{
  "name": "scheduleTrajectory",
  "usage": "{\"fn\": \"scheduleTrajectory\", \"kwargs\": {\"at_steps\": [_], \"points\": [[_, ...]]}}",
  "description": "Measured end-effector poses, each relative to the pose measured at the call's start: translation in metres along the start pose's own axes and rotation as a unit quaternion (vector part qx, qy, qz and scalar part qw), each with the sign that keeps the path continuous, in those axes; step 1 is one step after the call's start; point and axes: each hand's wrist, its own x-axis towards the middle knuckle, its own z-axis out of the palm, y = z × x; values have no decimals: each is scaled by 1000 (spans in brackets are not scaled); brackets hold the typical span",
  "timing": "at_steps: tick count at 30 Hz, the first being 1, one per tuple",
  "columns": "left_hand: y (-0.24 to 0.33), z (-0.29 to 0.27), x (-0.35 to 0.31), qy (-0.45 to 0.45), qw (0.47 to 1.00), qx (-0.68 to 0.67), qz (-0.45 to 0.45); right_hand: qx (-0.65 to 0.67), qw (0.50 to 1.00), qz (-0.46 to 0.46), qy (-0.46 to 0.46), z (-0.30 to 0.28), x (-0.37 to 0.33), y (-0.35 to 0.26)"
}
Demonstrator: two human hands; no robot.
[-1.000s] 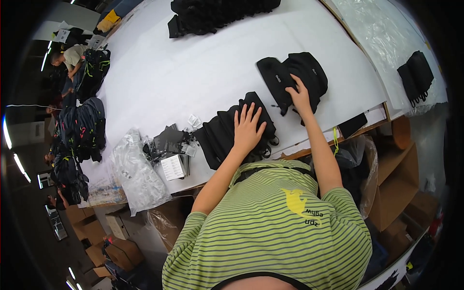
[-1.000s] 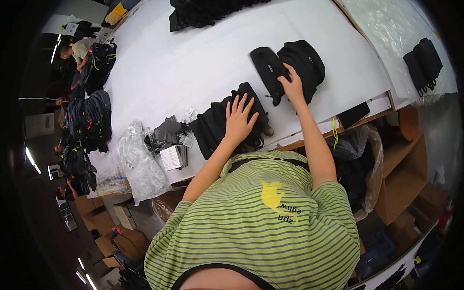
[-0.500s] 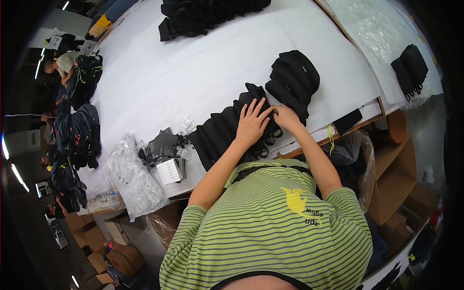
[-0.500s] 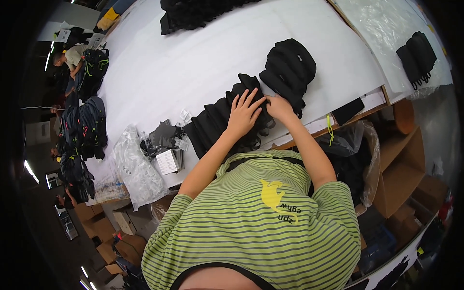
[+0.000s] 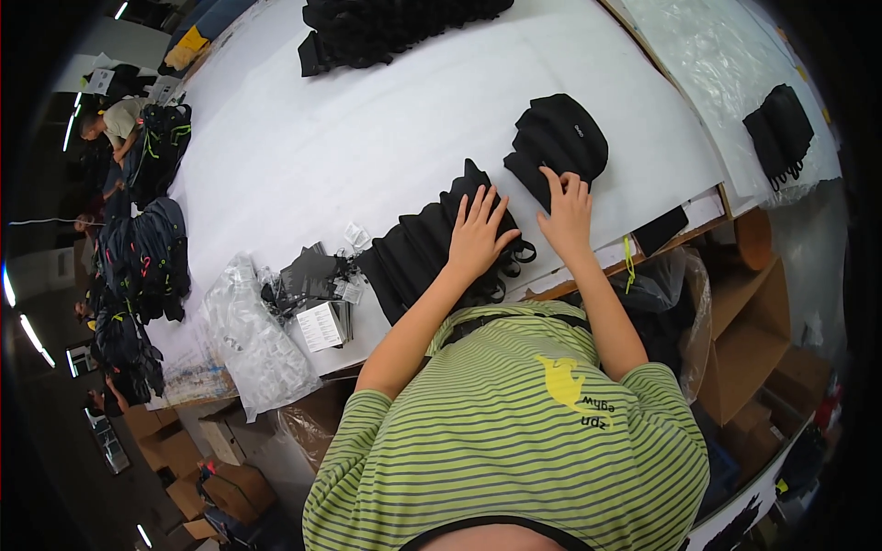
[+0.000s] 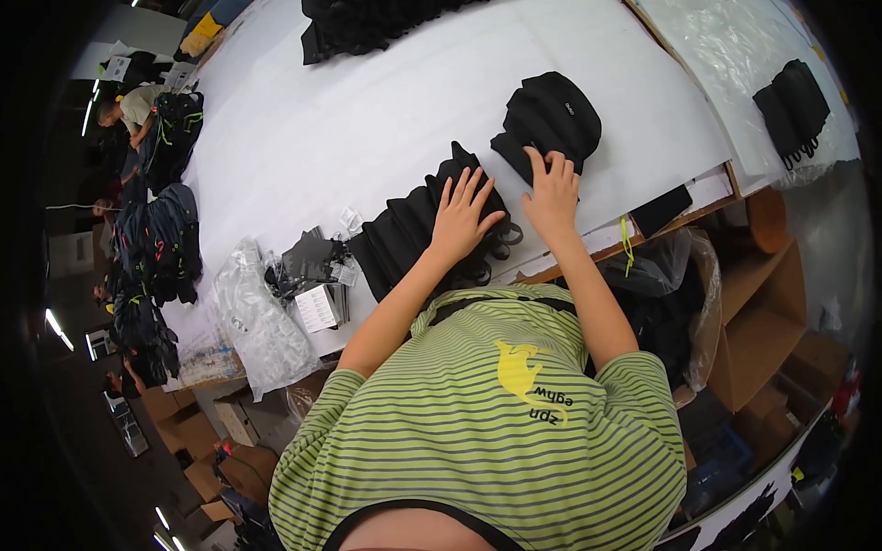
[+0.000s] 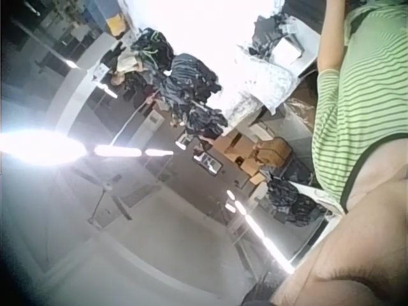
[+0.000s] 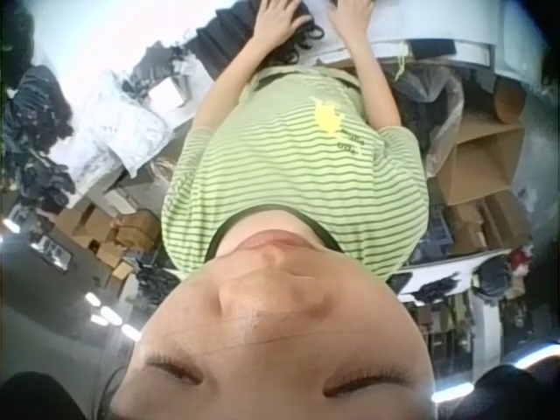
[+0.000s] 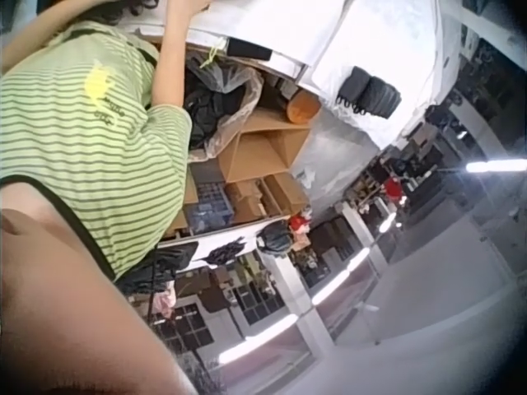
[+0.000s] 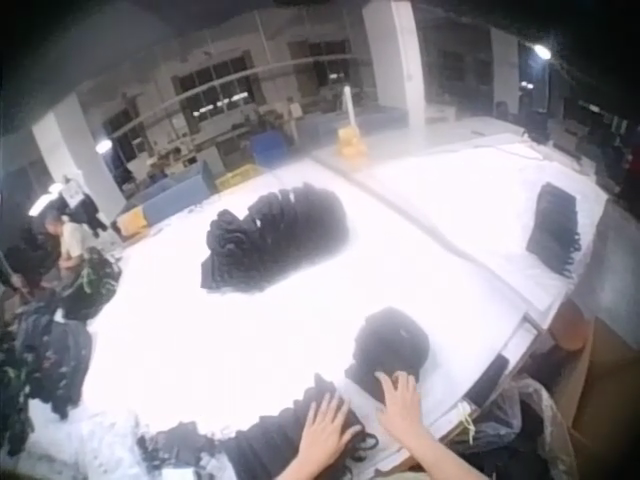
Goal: The recorder is sorting small black pouches and packing them into a large cardboard box.
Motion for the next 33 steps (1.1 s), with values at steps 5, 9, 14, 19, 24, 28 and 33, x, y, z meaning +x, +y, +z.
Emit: {"fn": "scheduleTrajectory", "kwargs": {"at_steps": [5, 9, 14, 19, 24, 28, 33], "points": [[1, 0, 3, 1, 999, -46, -15, 75, 990, 56, -105, 28, -13, 23], [9, -5, 11, 27, 996, -68, -46, 146, 980, 47, -127, 40, -12, 0], [4, 3, 16, 5, 1000, -15, -13, 280, 941, 4, -192, 59, -16, 25], [4, 10, 13, 7, 1000, 15, -18, 240, 946, 40, -215, 33, 1, 33], [11, 13, 20, 5, 999, 47, -18, -32, 997, 64, -34, 34, 16, 24], [13, 16, 18, 10, 998, 52, -31, -76, 990, 116, 29, 49, 27, 51], [10, 15, 15, 7, 998, 46, -40, 151, 973, 173, -40, 49, 37, 61]]}}
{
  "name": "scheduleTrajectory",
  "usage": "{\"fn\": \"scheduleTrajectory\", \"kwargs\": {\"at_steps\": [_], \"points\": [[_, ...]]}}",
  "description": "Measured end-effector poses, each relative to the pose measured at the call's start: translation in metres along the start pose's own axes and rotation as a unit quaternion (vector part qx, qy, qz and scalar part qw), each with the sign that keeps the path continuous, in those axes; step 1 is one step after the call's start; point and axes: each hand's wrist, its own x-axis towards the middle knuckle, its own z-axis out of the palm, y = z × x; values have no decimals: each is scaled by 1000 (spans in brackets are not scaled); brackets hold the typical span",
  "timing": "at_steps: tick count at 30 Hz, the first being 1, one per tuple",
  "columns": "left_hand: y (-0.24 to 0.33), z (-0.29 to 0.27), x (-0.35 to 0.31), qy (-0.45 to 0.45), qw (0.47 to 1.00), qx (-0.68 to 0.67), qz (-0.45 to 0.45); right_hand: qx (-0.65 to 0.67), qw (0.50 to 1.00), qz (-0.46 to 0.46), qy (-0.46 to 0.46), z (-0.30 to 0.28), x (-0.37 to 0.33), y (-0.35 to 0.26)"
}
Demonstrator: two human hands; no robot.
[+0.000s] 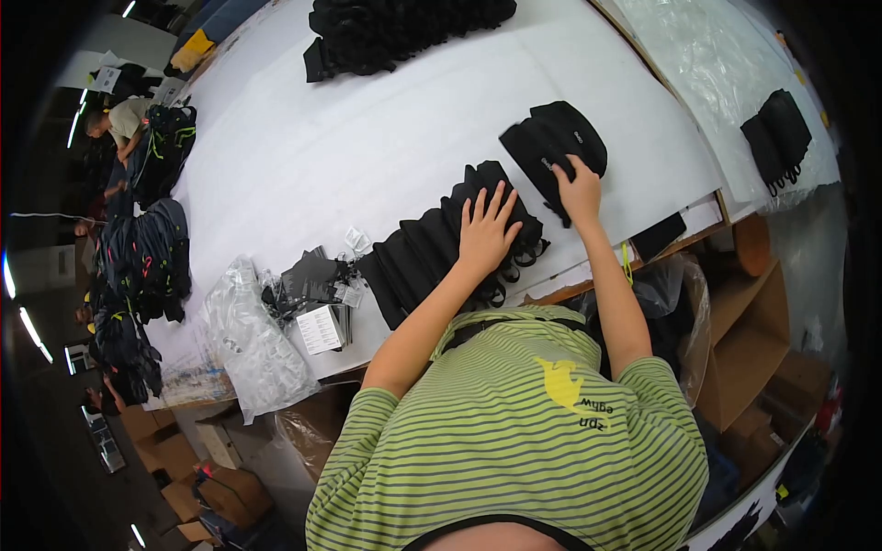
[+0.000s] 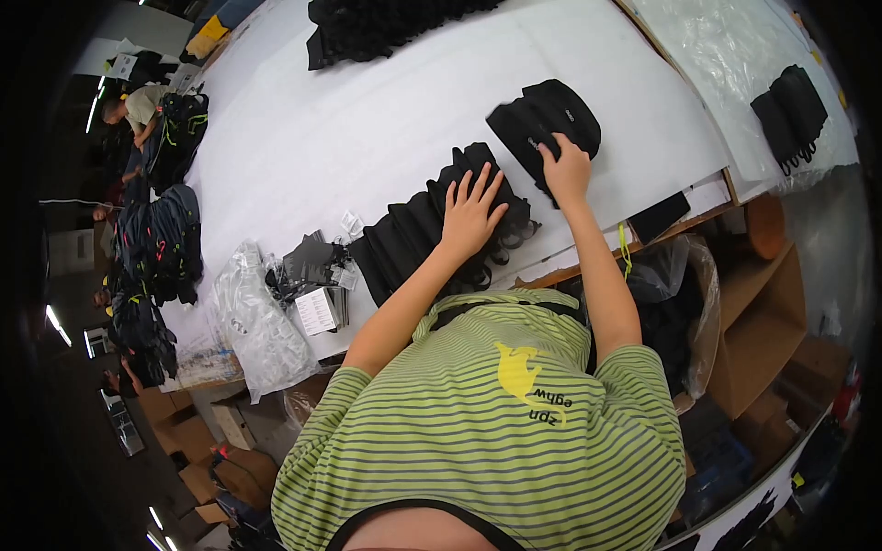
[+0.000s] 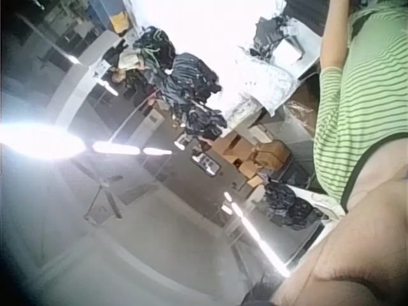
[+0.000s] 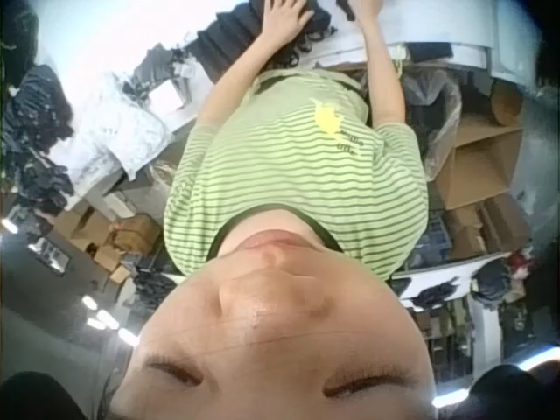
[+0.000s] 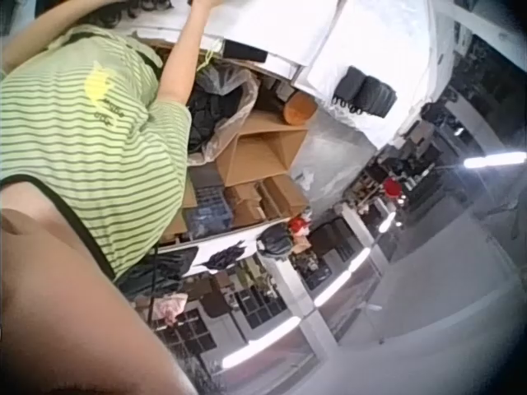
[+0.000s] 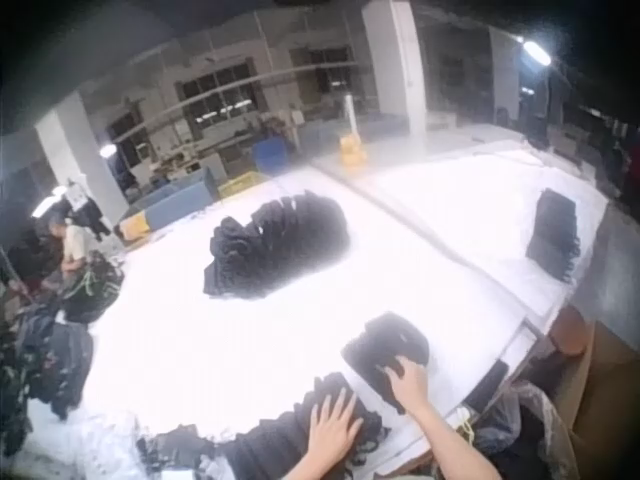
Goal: The recorder is sorting small black pouches and packing them into a large cardboard box.
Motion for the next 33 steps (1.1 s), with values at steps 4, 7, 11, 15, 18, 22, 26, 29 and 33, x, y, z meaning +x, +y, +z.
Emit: {"fn": "scheduleTrajectory", "kwargs": {"at_steps": [4, 7, 11, 15, 18, 22, 26, 29, 33], "points": [[1, -5, -3, 7, 1000, -28, -2, 391, 895, 139, -162, 16, 1, 5], [1, -16, -5, 35, 995, -94, -21, 116, 972, 25, -203, 53, -10, 32], [-26, -75, -41, 143, 965, -141, -169, 94, 969, -24, -228, 47, -16, 22], [-81, -80, -130, 254, 877, -96, -395, 286, 919, 84, -260, 37, -7, 28], [-98, -63, -175, 122, 761, -335, -541, 261, 923, 59, -275, 32, -16, 23], [-83, -57, -165, 99, 710, -420, -557, 288, 905, 111, -294, 19, -34, 5], [-80, -49, -154, 82, 730, -400, -549, 292, 885, 123, -341, 16, -50, 4], [-73, -47, -143, 72, 747, -402, -524, 339, 873, 104, -335, 19, -64, 0], [-71, -48, -131, 9, 748, -365, -554, 258, 904, 49, -336, 21, -71, -12]]}}
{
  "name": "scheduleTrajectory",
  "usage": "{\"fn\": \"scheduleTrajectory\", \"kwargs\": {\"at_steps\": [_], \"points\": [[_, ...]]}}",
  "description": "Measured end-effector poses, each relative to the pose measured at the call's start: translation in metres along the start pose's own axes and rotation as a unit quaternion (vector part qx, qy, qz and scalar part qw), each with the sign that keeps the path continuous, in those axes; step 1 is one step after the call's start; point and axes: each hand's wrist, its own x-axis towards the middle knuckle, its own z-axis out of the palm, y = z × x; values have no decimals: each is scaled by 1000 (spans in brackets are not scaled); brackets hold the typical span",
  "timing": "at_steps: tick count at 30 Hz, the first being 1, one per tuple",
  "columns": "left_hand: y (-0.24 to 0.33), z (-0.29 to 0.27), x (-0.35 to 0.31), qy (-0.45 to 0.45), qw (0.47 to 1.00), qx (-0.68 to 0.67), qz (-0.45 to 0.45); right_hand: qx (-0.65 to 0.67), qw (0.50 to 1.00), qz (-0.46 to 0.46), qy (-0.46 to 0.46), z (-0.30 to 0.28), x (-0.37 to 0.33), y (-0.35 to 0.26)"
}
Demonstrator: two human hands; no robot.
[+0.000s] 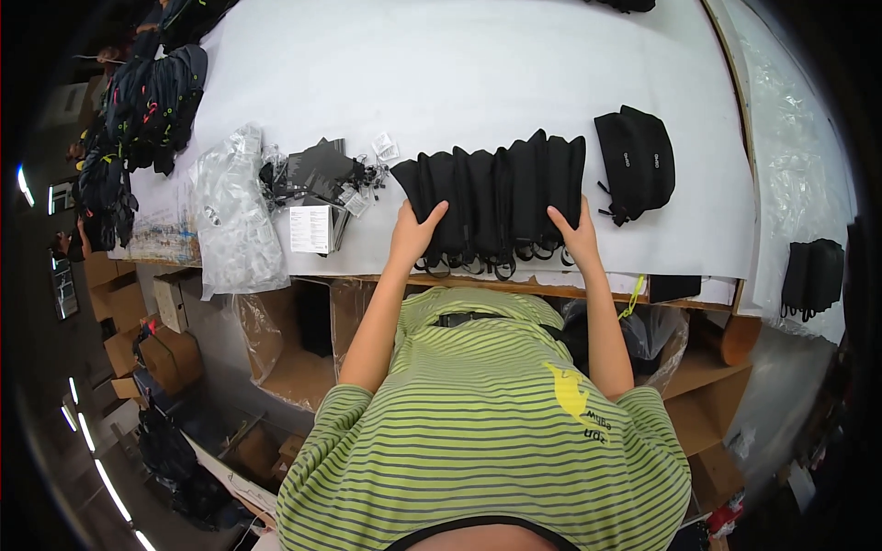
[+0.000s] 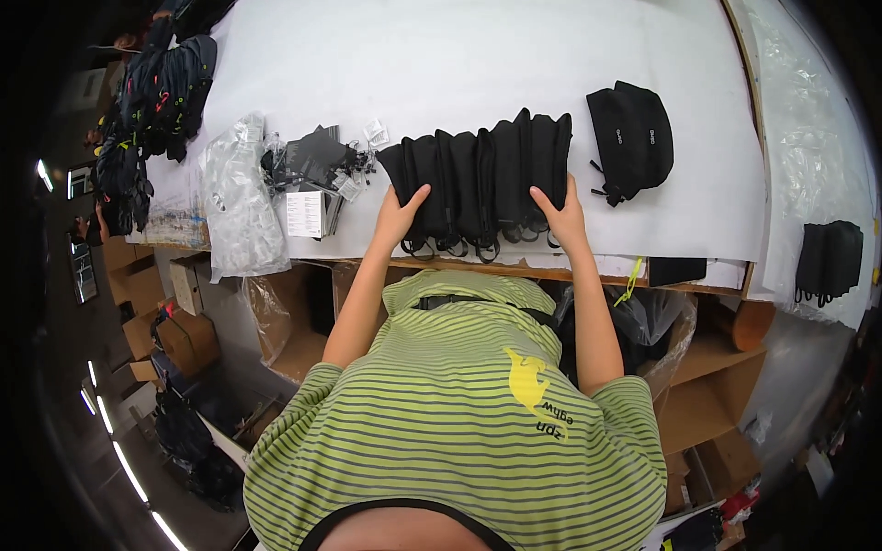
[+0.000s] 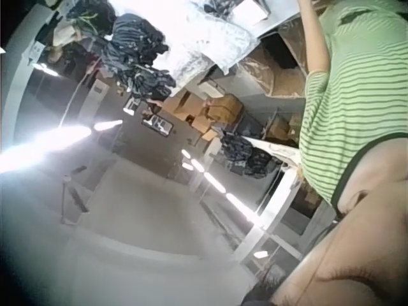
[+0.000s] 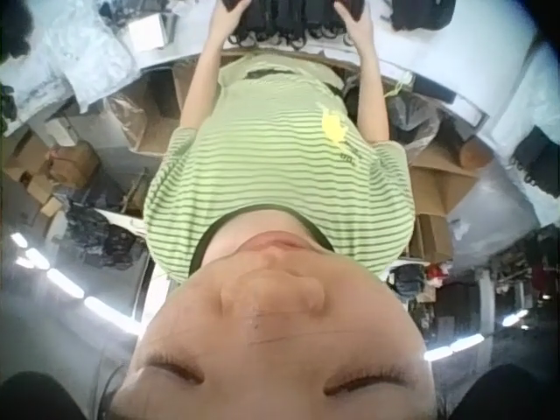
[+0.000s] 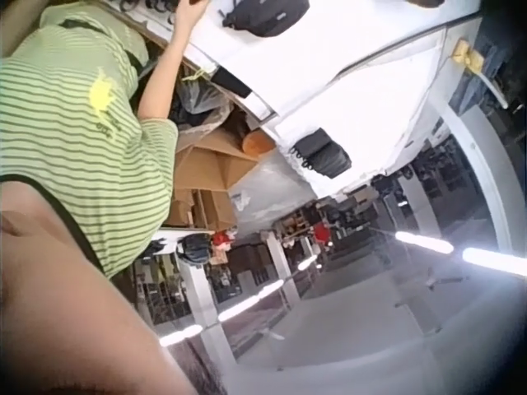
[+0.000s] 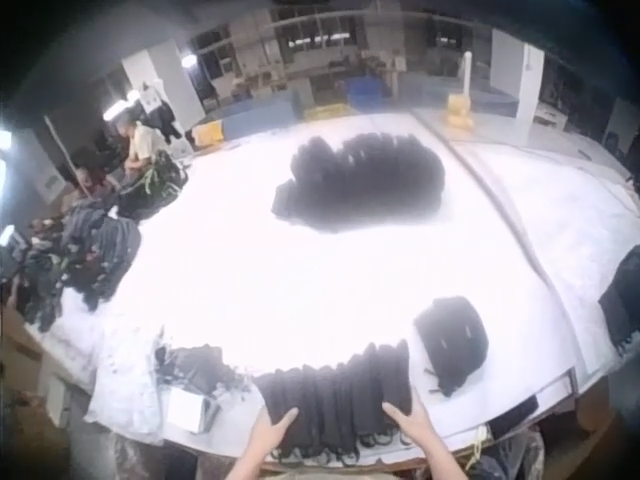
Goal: The recorder is sorting small black pouches and packing them into a large cardboard box.
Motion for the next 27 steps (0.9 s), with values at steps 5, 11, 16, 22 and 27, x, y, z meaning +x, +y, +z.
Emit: {"fn": "scheduleTrajectory", "kwargs": {"at_steps": [5, 11, 16, 22, 27], "points": [[46, 13, -31, 86, 983, 139, 84, -2, 1000, 12, 21, -3, 0, 3], [32, 9, -28, -13, 961, 251, 115, 8, 999, 33, 24, -5, -2, -2], [33, 6, -19, -68, 973, 219, 39, 10, 999, 38, 24, -4, -1, -7], [32, 4, -20, -93, 955, 280, 33, 45, 997, 52, 23, -5, -3, -11], [37, 0, -5, -129, 986, 79, 75, -96, 993, -4, 63, -5, 0, 4]]}}
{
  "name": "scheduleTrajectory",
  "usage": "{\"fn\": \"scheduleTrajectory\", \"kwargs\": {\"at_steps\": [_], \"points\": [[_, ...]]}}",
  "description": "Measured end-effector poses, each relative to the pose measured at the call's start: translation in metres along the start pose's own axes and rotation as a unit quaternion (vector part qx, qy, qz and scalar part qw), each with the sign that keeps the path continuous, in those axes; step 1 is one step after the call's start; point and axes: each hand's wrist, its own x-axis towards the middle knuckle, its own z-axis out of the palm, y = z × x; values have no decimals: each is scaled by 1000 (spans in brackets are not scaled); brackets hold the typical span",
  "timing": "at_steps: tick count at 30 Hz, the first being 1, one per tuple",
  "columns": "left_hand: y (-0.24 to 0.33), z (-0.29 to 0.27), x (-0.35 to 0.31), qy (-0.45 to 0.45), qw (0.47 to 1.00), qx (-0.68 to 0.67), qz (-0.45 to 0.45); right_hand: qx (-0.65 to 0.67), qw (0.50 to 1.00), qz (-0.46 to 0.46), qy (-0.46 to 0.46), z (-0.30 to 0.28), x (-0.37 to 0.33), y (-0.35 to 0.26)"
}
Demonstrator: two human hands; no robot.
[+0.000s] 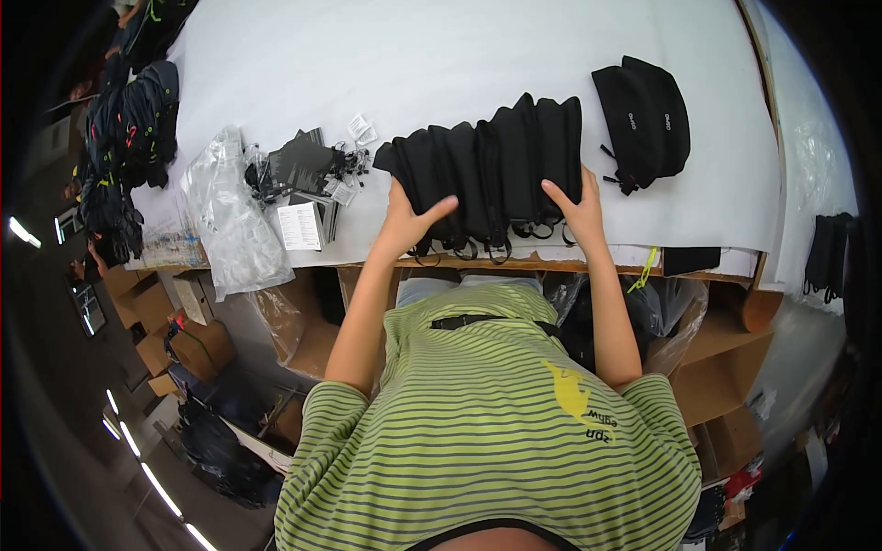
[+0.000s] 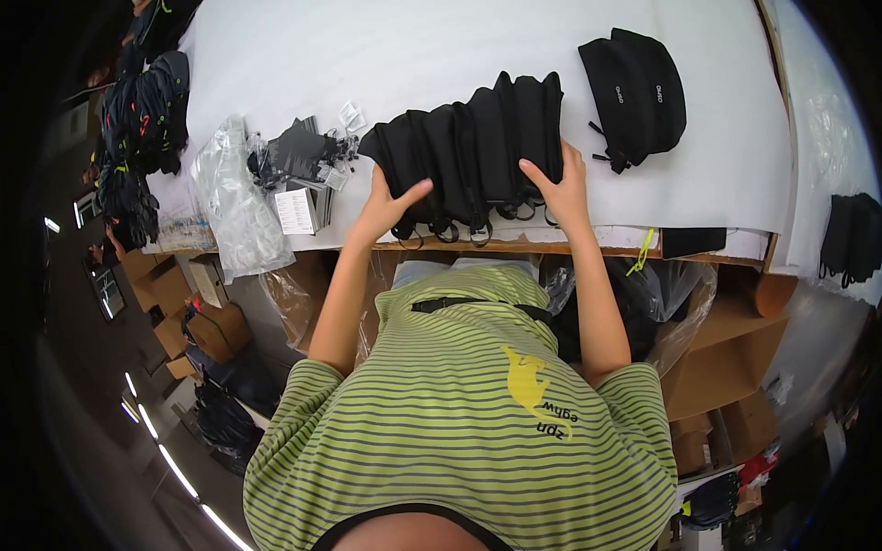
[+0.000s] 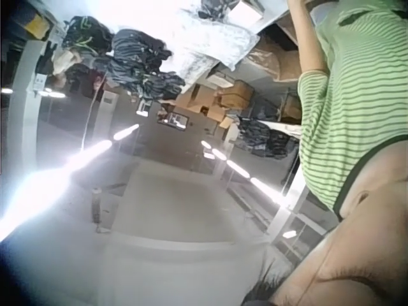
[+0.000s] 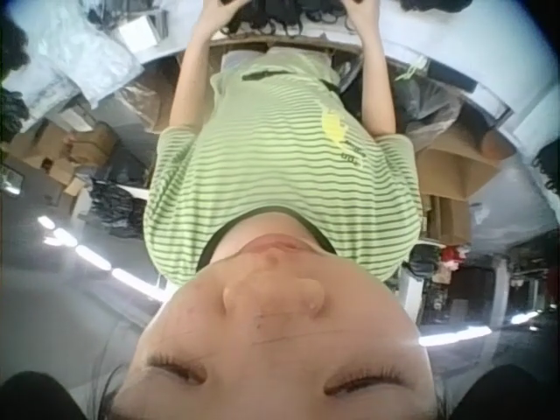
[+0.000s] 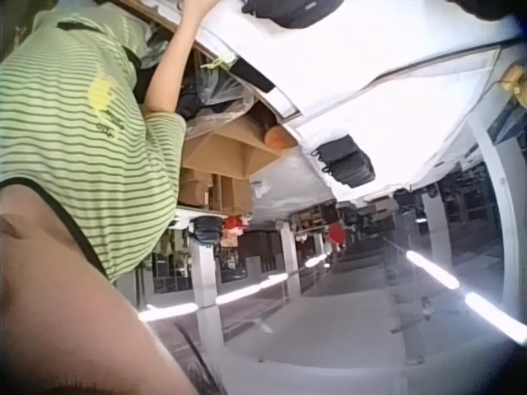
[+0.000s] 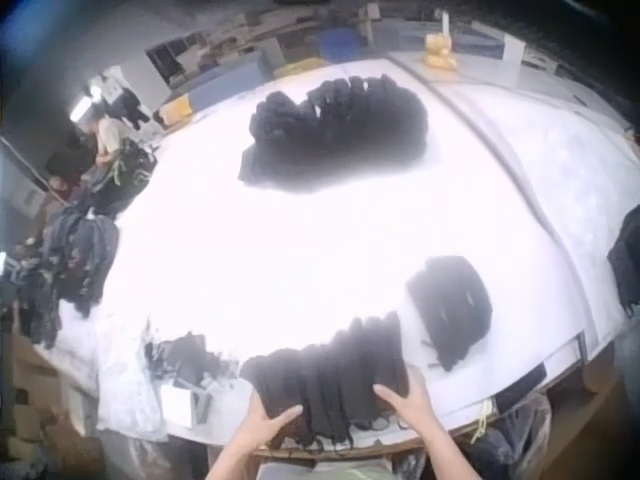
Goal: The recorder is sorting small black pouches and packing them into a large cardboard box.
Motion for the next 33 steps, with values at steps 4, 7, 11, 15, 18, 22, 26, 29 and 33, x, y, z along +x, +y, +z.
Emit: {"fn": "scheduleTrajectory", "kwargs": {"at_steps": [4, 7, 11, 15, 18, 22, 26, 29, 33], "points": [[-2, 10, 3, 103, 991, -78, -20, 86, 995, 45, -35, -2, 3, -1], [-33, -5, 5, 121, 981, -126, -84, 97, 989, 90, -70, -10, 2, -23], [-39, -19, 5, 70, 986, -98, -116, 66, 992, 62, -91, -7, 0, -19], [-23, -19, 4, 40, 981, -156, -109, 79, 984, 89, -131, -1, -5, -22], [-24, -18, 2, 25, 972, -204, -117, 98, 981, 97, -139, 11, -13, -26], [-18, -24, 0, 0, 970, -226, -92, 145, 976, 108, -120, 18, -27, -39], [-31, -46, -15, -4, 967, -247, -57, 152, 973, 143, -99, 29, -52, -75], [-52, -80, -45, 17, 957, -288, 5, 58, 995, 41, -65, 53, -74, -107], [-71, -128, -106, 36, 931, -361, 19, 71, 992, 82, -70, 76, -116, -135]]}}
